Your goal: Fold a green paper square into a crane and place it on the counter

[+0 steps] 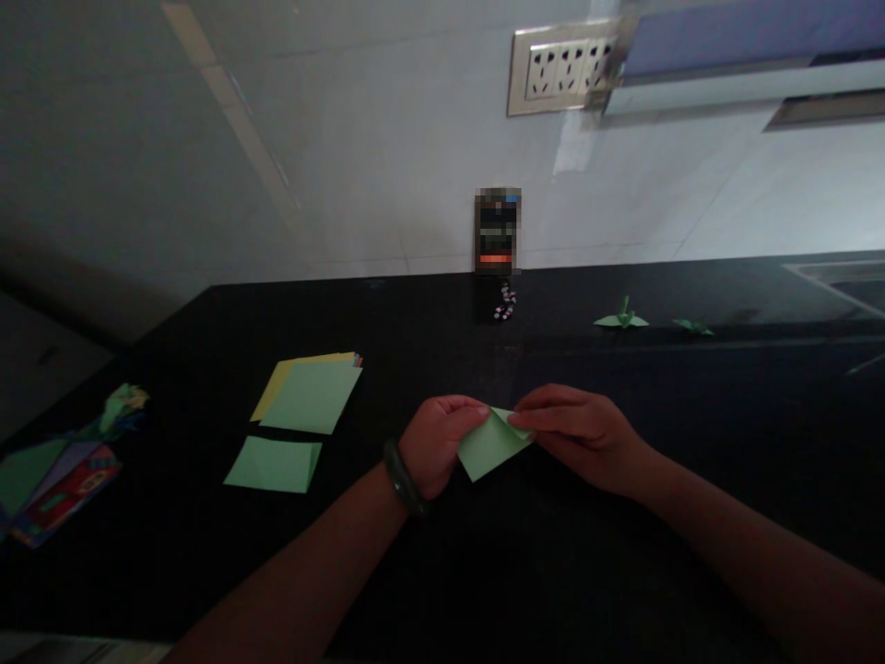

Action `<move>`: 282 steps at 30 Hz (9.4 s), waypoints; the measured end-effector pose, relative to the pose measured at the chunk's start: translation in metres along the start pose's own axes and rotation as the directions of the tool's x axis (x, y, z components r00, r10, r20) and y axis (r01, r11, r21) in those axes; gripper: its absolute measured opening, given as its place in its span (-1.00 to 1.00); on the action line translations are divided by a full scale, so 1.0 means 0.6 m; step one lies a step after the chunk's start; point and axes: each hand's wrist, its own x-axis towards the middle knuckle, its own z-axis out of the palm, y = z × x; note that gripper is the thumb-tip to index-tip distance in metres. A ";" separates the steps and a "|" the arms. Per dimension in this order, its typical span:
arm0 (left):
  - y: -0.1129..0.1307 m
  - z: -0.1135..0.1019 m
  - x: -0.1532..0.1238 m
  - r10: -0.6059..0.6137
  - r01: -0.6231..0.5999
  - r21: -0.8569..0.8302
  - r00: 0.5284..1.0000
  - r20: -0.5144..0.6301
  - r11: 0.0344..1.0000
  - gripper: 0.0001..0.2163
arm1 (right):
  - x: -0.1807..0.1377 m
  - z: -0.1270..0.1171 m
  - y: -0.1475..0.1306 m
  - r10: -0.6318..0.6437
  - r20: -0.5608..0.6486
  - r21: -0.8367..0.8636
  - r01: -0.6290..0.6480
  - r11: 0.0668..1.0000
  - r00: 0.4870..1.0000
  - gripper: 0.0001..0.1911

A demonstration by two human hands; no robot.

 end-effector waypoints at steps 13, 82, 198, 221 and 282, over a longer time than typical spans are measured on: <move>0.002 0.001 0.003 -0.050 0.051 -0.088 0.999 0.012 0.995 -0.89 | -0.003 0.000 0.009 -0.114 0.085 -0.010 0.115 0.993 0.990 -0.68; -0.005 -0.004 0.002 0.084 -0.083 0.173 0.996 0.006 0.981 -0.80 | 0.005 -0.001 0.004 -0.127 0.133 -0.074 0.138 0.988 0.983 -0.67; -0.010 0.019 -0.004 0.015 -0.029 0.172 0.996 0.087 0.985 -0.86 | 0.018 0.024 -0.003 0.747 -0.032 0.716 -0.506 0.480 0.664 -0.78; -0.007 0.024 -0.008 0.152 -0.157 0.296 0.988 0.039 0.942 -0.84 | 0.019 0.021 -0.014 0.711 -0.002 0.707 -0.501 0.499 0.703 -0.79; 0.006 -0.003 -0.002 0.045 -0.017 -0.317 0.996 0.083 0.948 -0.73 | -0.004 0.005 -0.029 -0.309 -0.080 -0.530 0.222 0.819 0.948 -0.85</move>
